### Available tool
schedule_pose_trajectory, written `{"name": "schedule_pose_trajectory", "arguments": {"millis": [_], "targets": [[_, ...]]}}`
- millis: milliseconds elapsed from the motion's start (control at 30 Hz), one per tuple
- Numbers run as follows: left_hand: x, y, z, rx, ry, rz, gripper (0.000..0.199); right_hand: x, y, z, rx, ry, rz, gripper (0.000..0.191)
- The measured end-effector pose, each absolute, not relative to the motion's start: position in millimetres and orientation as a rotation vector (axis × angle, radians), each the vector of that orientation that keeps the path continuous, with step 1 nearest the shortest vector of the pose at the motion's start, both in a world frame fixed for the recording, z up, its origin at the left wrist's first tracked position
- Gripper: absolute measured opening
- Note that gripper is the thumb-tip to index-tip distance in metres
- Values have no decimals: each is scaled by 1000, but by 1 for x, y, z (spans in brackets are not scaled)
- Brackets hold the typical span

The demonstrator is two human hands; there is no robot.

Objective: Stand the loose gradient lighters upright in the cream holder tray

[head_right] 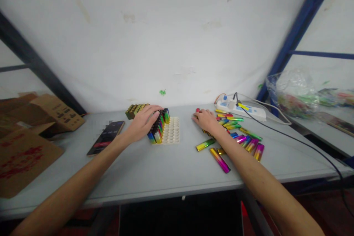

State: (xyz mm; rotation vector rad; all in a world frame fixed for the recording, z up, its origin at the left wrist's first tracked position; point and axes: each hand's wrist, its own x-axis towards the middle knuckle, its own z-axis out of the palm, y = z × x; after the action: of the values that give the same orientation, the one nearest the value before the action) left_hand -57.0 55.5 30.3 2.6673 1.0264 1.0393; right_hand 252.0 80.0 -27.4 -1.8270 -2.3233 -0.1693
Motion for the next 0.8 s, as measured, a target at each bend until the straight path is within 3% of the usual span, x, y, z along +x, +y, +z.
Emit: {"name": "schedule_pose_trajectory", "arguments": {"millis": [233,400,533,633,800], "targets": [[-57,51,31,2693,1011,1223,32,242,74,-25,-1629,-2331,-94,22],[-53,44,35,2672,1000,1362,23,236,68,-23,-1292,-2052,306,20],[-43,31,43,2517,1008,1401,25,220,46,-5,-936,-1721,816,34],[-33,23,45,2318,986,1341,35,204,26,6,-818,-1588,955,38],[-21,19,38,1995,828,1276,25,187,11,7,-726,-1624,1002,39]]}}
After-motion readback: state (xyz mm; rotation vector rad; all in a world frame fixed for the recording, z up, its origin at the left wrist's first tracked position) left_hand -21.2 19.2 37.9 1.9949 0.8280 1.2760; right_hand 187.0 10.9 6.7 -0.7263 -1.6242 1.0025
